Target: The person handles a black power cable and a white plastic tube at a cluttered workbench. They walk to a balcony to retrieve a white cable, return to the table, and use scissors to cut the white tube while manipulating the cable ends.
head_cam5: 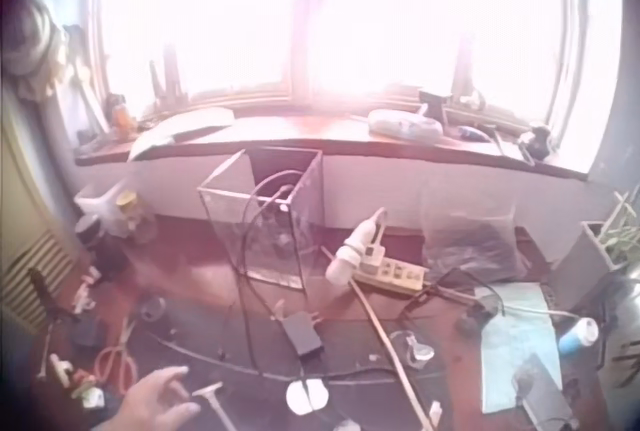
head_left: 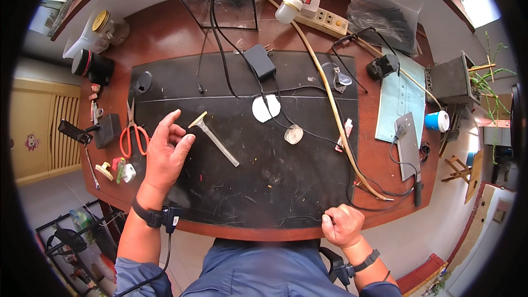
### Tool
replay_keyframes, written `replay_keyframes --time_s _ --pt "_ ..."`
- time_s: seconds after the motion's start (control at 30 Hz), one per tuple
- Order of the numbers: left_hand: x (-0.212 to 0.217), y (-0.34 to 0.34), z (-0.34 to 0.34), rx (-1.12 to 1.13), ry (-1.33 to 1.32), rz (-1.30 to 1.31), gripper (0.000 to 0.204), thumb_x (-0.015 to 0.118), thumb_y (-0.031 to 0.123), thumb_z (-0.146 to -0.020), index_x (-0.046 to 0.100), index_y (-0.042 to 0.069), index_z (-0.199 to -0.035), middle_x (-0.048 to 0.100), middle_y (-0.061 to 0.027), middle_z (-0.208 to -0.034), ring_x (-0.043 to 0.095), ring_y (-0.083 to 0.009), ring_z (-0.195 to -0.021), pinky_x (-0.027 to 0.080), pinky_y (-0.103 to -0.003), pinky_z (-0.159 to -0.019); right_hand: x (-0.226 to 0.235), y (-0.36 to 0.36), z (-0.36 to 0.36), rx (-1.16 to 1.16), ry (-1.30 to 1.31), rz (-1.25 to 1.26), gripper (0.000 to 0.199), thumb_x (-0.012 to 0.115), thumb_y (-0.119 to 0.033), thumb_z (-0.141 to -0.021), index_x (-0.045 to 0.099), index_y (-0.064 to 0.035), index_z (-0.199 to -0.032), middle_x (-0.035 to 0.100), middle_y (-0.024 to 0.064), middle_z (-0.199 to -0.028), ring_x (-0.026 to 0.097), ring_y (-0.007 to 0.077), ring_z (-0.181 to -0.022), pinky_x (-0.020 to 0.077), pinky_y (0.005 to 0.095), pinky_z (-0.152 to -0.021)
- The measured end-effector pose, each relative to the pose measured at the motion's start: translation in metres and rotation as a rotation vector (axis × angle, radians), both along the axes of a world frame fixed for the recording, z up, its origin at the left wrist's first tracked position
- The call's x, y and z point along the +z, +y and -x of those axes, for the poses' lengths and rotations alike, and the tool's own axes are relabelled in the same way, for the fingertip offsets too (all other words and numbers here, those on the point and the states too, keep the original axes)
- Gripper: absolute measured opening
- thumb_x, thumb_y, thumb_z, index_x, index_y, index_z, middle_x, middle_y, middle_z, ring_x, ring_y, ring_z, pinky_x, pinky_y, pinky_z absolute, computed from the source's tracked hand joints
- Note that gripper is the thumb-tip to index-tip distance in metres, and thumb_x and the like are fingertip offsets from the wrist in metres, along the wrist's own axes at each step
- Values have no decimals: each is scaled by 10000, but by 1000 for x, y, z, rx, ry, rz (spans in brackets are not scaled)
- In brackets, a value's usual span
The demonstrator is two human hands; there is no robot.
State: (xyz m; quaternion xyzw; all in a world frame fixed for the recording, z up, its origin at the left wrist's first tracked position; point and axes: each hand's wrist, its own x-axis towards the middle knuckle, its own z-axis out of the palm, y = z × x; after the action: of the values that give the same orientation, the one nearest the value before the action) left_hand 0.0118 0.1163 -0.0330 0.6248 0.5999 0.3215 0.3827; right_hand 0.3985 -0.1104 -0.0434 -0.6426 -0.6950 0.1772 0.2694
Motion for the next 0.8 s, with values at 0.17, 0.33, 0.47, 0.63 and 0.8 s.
replay_keyframes --time_s 0.17,0.33,0.47,0.63,0.8 --pt "-7 10 -7 -89 66 -9 373 782 63 -937 666 14 -1289 624 -19 -976 589 -93 -807 518 -240 -771 -5 -5 -2 27 41 -46 151 764 -135 -790 668 -140 -906 563 28 -652 569 249 -527 451 373 -488" --pt "-20 11 -8 -34 -42 10 90 693 24 -1007 689 -15 -1088 620 10 -953 544 -59 -784 459 -222 -711 -13 -10 -5 24 59 -37 140 762 -146 -761 686 -151 -879 540 11 -626 552 231 -509 427 361 -467" --pt "-31 7 6 0 -221 -20 110 677 107 -1048 653 19 -1110 631 -6 -963 568 -58 -768 472 -193 -692 -8 -9 -6 53 70 -34 145 719 -164 -839 645 -96 -943 572 36 -638 555 243 -492 445 368 -482" --pt "-33 4 10 52 -257 -30 118 673 140 -1056 644 34 -1098 636 -15 -953 576 -62 -733 453 -192 -656 -9 -9 -5 40 53 -64 155 722 -177 -840 655 -95 -954 563 17 -629 542 222 -484 434 356 -475" --pt "-36 2 11 34 -276 -66 128 675 165 -1059 643 50 -1107 649 -2 -940 578 -52 -721 433 -183 -625 -13 -12 -2 30 33 -92 168 728 -194 -843 659 -94 -958 557 9 -624 527 206 -481 418 344 -471"
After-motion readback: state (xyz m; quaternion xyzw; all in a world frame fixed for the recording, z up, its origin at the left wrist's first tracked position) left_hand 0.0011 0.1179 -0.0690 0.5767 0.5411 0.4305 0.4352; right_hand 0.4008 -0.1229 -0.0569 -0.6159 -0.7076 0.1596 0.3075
